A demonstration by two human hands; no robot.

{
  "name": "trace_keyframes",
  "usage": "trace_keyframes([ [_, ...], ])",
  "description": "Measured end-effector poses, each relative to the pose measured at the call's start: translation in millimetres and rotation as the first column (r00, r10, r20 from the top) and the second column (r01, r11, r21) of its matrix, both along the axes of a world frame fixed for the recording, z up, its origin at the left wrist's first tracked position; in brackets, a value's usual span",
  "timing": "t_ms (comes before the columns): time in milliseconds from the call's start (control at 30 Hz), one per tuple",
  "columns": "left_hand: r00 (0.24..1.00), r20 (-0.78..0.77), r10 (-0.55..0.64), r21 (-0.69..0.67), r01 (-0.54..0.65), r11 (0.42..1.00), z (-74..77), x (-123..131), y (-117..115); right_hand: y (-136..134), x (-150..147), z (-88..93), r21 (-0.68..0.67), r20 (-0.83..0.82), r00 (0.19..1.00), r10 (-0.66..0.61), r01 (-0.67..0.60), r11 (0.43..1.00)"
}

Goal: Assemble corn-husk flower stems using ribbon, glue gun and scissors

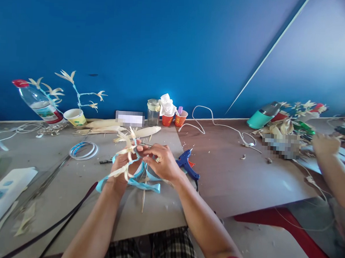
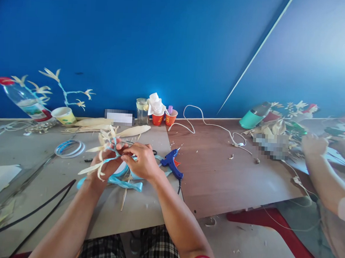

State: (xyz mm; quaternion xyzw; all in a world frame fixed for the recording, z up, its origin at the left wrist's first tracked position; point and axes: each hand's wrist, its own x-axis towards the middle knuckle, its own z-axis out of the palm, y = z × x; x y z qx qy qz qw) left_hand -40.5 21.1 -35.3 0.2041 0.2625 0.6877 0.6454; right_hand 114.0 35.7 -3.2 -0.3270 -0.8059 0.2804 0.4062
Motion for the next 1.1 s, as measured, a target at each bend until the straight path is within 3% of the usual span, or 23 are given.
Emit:
trace_keyframes([
  [267, 0.988, 0.077, -0.137, 0.069, 0.132, 0.989, 8.7, 0.5, -4.0, 11.0, 7.3, -1.2, -0.292, -0.366, 0.92, -0.14, 0.029, 0.956],
  [433, 0.96, 0.069, -0.27, 0.072, 0.265, 0.962, 4.2, -0.7, -6.2, 12.7, 3.2, -1.1, -0.491, -0.53, 0.837, -0.134, -0.174, 0.854],
  [633, 0.923, 0.004, -0.384, 0.04, 0.383, 0.923, 1.6, 4.1, -6.2, 19.8, 3.9, -5.3, -0.574, -0.716, 0.681, -0.154, -0.449, 0.685],
  [733, 0.909, -0.051, -0.415, 0.037, 0.417, 0.908, -1.4, 6.0, -5.2, 22.8, 7.0, -6.1, -0.612, -0.722, 0.677, -0.146, -0.526, 0.59],
  [833, 0.903, -0.098, -0.419, 0.045, 0.425, 0.904, -4.4, 6.9, -4.1, 23.2, 9.1, -5.0, -0.65, -0.697, 0.703, -0.139, -0.538, 0.536],
  [1100, 0.906, -0.149, -0.395, -0.02, 0.397, 0.918, -5.0, 8.2, -1.5, 22.6, 8.3, -6.2, -0.715, -0.627, 0.765, -0.147, -0.491, 0.497],
])
